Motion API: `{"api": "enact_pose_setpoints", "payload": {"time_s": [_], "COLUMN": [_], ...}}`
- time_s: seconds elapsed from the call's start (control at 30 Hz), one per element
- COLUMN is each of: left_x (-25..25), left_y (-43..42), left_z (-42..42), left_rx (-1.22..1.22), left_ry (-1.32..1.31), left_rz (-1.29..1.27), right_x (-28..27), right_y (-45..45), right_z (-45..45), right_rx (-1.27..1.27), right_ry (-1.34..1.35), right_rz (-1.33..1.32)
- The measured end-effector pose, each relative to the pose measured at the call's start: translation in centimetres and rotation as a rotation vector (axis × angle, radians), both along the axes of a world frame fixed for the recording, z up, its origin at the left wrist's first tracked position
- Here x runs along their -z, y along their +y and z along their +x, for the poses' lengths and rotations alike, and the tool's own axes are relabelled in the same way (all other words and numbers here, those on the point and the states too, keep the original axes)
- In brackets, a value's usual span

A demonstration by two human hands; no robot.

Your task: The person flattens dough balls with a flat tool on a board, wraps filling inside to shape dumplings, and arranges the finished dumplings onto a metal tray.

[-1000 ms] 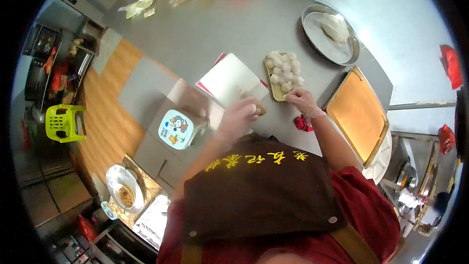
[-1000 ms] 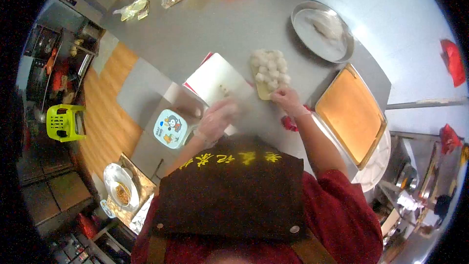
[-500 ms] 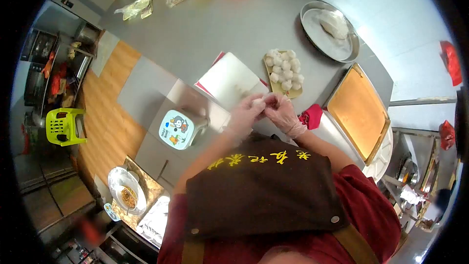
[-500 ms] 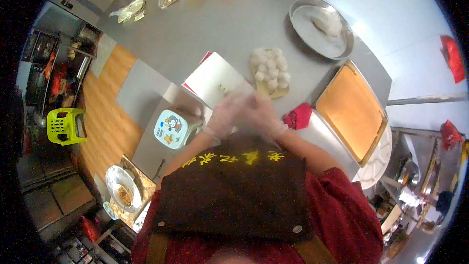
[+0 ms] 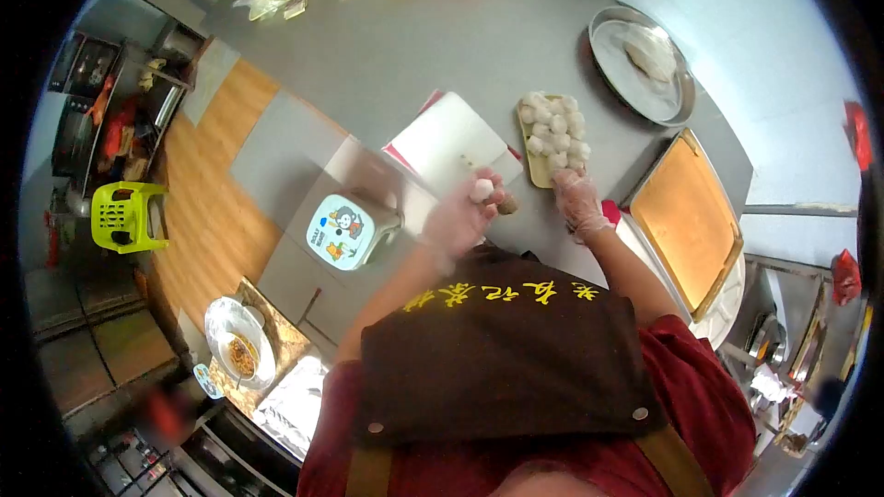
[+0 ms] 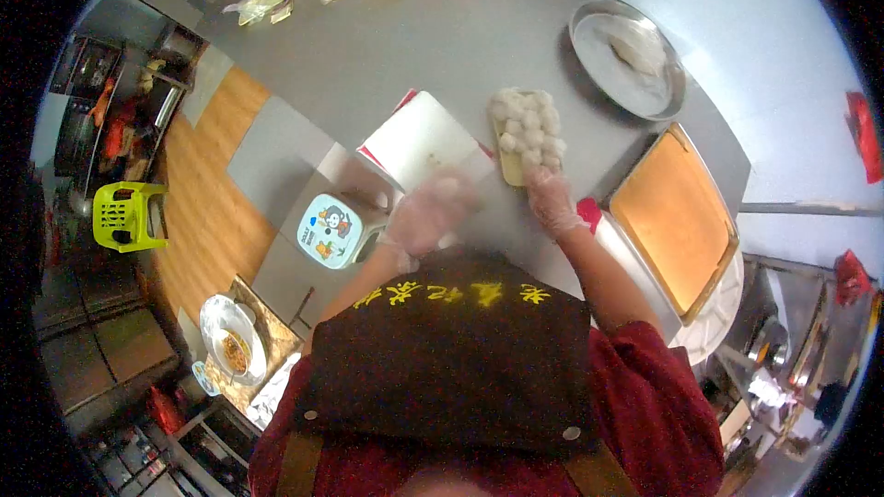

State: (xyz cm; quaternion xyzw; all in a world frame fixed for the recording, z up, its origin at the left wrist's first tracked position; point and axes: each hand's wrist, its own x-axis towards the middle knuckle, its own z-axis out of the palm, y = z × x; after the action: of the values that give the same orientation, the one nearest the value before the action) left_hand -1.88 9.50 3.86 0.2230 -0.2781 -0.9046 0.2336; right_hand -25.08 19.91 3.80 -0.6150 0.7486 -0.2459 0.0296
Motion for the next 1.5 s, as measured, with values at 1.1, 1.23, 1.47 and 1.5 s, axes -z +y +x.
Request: {"api": "enact_pose_setpoints", "payload": {"time_s": [1.1, 1.23, 1.47, 1.5], "left_x": [2.5, 0.8, 2.1, 2.0], "left_y": [-4.0, -7.2, -10.8, -10.8], "left_z": [4.3, 5.1, -1.2, -1.4], "left_rx": [-0.816, -0.592, 0.2, 0.315], "left_ry": [-0.834, -1.118, -0.799, -0.848], "left_rz": [-0.616, -1.286, -1.984, -1.913], "right_x": [-11.7, -3.1, -4.1, -4.3], "right_y": [-10.8, -7.6, -8.6, -8.5], "right_z": [9.8, 9.6, 10.4, 10.4], "right_rx": [-0.236, -0.162, -0.041, -0.048], "right_ry": [0.115, -0.011, -0.133, -0.163], "right_rz": [0.624, 0.382, 0.46, 0.422]}}
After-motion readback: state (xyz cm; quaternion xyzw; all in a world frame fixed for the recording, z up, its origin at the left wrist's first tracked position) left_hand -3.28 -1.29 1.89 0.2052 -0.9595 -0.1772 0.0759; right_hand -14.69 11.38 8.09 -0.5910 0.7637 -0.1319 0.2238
